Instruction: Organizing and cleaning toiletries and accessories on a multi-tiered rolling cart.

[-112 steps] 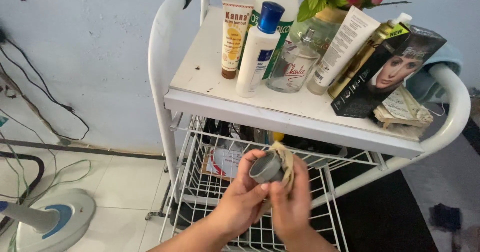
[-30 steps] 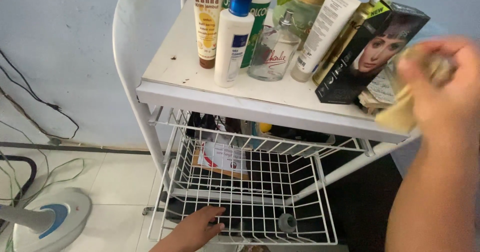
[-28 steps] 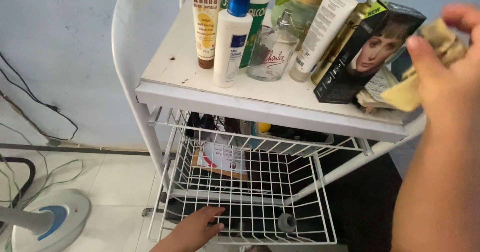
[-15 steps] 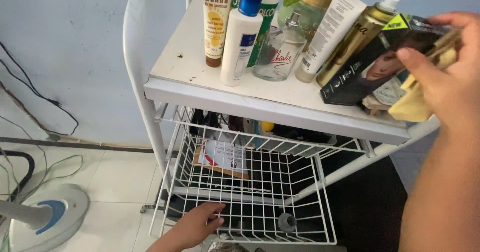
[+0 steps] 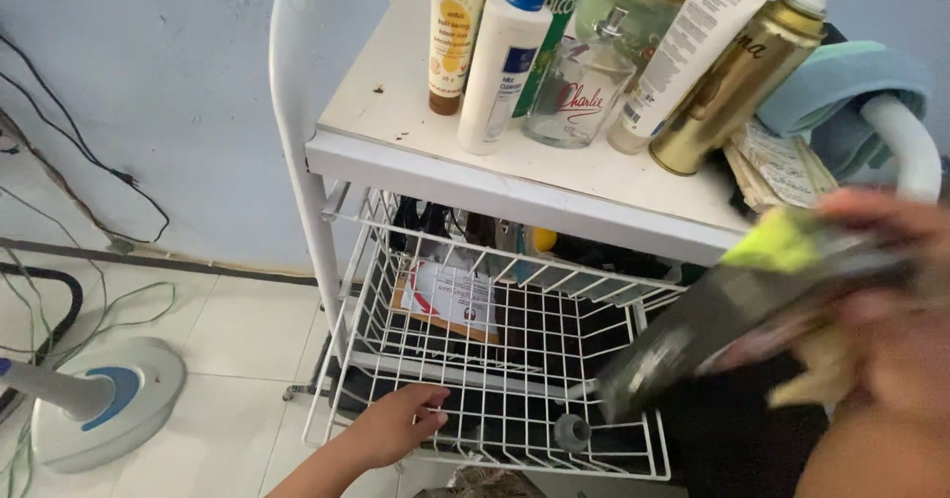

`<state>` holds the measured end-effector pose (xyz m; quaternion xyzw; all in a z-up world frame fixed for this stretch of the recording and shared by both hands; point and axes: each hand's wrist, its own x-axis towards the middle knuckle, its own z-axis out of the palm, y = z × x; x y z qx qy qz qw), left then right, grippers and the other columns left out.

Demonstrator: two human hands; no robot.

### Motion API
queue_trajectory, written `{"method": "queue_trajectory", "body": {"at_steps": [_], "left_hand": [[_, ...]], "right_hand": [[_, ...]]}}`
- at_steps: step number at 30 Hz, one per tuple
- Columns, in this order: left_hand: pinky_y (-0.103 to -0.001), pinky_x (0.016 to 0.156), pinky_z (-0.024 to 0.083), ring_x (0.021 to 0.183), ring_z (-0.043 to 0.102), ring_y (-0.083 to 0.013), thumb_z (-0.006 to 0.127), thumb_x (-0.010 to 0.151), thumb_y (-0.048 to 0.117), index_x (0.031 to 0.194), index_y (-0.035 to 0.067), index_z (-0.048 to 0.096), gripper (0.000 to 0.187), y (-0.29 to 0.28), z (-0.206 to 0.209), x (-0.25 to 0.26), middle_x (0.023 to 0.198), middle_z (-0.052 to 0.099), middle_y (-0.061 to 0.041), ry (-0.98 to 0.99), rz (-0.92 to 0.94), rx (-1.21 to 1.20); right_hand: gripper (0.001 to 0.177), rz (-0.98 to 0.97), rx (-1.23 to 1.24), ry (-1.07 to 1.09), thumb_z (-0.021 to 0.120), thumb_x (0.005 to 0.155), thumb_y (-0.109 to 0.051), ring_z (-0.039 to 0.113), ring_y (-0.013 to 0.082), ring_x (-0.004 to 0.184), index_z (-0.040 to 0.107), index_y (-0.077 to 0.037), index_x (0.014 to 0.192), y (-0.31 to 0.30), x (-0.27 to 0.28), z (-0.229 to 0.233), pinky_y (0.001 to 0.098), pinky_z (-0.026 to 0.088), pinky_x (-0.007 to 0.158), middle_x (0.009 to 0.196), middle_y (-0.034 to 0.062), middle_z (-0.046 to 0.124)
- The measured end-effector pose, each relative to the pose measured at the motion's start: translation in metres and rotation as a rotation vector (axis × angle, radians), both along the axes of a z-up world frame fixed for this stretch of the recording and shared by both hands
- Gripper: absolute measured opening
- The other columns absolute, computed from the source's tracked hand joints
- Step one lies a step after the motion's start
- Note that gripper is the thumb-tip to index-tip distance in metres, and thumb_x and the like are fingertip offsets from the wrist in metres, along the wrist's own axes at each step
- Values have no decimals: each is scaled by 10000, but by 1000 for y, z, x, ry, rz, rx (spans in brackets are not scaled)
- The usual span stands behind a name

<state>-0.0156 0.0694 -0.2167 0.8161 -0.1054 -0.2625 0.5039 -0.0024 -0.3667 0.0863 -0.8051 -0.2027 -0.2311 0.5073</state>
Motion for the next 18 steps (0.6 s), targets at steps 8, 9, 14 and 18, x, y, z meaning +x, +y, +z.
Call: {"method": "queue_trajectory", "body": {"at_steps": [8,9,14,18], "left_hand": [[-345,900,575,1036,740,-188,683,932,335,1363,106,610,494,-1,13,-2,1242,712,-74,-4,10,76],[-344,900,577,1043,738,-187,684,928,332,1362,108,614,493,-1,11,-2,1253,703,-73,-33,18,68],[-343,895,575,1038,733,-183,677,944,328,1372,100,601,490,0,12,-2,1275,687,-80,11,-9,57],[-342,881,576,1017,736,-182,682,933,323,1360,100,607,487,0,21,-3,1278,686,-76,18,6,42]], "right_hand": [[574,298,-562,314,855,736,-250,728,189,880,713,-150,1284,112,-4,-40,367,592,793,1021,42,768],[572,203,-666,536,857,687,-253,725,187,752,751,-217,1248,118,-1,-52,364,595,713,901,9,782],[443,-95,-916,901,785,857,-368,750,175,873,661,-292,1275,125,18,-110,362,577,786,970,7,778],[464,-336,-984,901,681,956,-374,732,231,959,539,-322,1395,105,33,-162,401,580,815,1083,41,743]]}}
